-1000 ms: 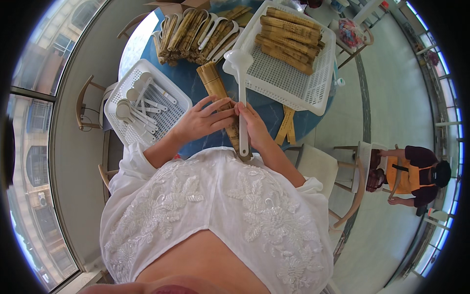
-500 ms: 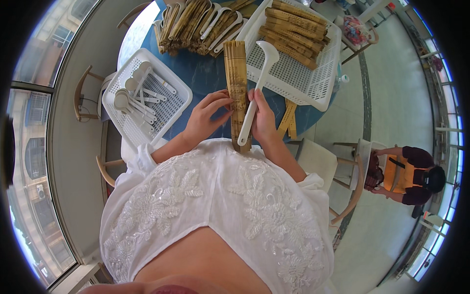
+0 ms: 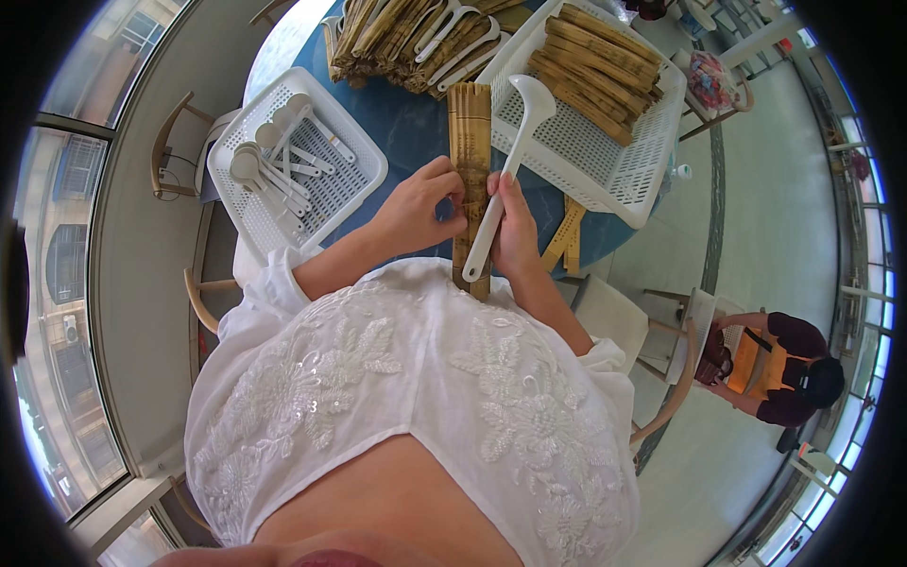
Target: The person repeatedly picks a white plastic spoon and a bamboo handle, inserts the spoon into the handle, and places the assembled unit into a white basket. The process is repeated continuously at a table with multiple baskets of parts and finished items.
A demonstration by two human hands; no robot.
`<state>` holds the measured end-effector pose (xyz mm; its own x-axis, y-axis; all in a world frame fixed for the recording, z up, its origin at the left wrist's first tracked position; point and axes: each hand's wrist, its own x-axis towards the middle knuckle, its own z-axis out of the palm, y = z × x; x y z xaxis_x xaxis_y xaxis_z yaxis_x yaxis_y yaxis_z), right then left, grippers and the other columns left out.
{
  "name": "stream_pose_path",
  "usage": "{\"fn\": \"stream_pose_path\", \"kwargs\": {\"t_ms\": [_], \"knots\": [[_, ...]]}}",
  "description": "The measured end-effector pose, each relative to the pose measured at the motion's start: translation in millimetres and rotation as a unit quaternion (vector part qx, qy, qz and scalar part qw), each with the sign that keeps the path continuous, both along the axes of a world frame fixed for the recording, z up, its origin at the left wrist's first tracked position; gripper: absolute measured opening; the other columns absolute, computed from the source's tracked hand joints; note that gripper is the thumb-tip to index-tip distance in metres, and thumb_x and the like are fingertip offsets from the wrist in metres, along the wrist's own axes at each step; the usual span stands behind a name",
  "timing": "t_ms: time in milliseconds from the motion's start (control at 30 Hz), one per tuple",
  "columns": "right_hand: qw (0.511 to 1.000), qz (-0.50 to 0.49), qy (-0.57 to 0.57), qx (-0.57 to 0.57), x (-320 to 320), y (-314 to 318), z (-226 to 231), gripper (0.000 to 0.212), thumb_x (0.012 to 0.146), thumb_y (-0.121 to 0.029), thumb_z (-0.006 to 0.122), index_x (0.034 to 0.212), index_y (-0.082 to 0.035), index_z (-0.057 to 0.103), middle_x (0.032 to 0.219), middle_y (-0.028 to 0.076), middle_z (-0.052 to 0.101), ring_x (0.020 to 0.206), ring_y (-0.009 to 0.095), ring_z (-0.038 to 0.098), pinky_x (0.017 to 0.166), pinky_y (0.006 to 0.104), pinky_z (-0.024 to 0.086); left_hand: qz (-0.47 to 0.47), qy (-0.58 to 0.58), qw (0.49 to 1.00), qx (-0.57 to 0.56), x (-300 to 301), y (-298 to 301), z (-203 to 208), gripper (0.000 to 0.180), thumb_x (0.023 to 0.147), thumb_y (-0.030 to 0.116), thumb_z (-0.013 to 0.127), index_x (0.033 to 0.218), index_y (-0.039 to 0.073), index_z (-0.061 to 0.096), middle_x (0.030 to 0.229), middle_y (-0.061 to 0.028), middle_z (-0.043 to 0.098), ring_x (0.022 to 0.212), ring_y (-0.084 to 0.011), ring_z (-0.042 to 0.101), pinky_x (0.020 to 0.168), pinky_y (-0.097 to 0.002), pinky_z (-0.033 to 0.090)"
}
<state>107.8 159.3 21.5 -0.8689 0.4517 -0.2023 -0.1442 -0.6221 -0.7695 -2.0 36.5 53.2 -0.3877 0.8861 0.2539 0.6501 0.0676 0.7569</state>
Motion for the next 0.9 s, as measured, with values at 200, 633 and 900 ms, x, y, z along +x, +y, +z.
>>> {"fn": "stream_pose_path", "kwargs": {"t_ms": [200,633,900], "knots": [[0.986,-0.038,0.048,0.154,-9.8,29.9,19.0,0.029,0.100,-0.039,0.037,0.089,-0.013,0.043,0.149,0.012,0.025,0.109,0.016,0.045,0.094,0.0314,0.037,-0.008,0.094,0.992,0.082,1.6,11.1,-4.4,0.021,0.067,0.008,0.069,0.081,0.003,0.054,0.090,-0.0093,0.047,0.083,-0.0284,0.056,0.072,-0.0354,0.049],[0.924,-0.114,0.079,0.357,-44.8,49.8,53.9,0.046,0.100,-0.036,0.040,0.135,-0.005,0.038,0.088,0.001,0.045,0.090,0.009,0.044,0.083,0.0222,0.036,-0.009,-0.001,1.000,0.018,13.7,15.6,4.1,0.018,0.067,0.005,0.069,0.081,0.002,0.057,0.092,-0.0085,0.051,0.079,-0.0291,0.058,0.071,-0.0353,0.051],[0.901,-0.132,0.069,0.407,-51.3,52.9,47.1,0.047,0.100,-0.034,0.040,0.137,-0.005,0.037,0.094,0.002,0.047,0.118,0.016,0.041,0.102,0.0296,0.027,-0.003,-0.017,0.998,0.058,17.5,18.2,4.0,0.018,0.067,0.002,0.068,0.081,0.003,0.057,0.091,-0.0082,0.051,0.079,-0.0276,0.057,0.069,-0.0342,0.049]]}}
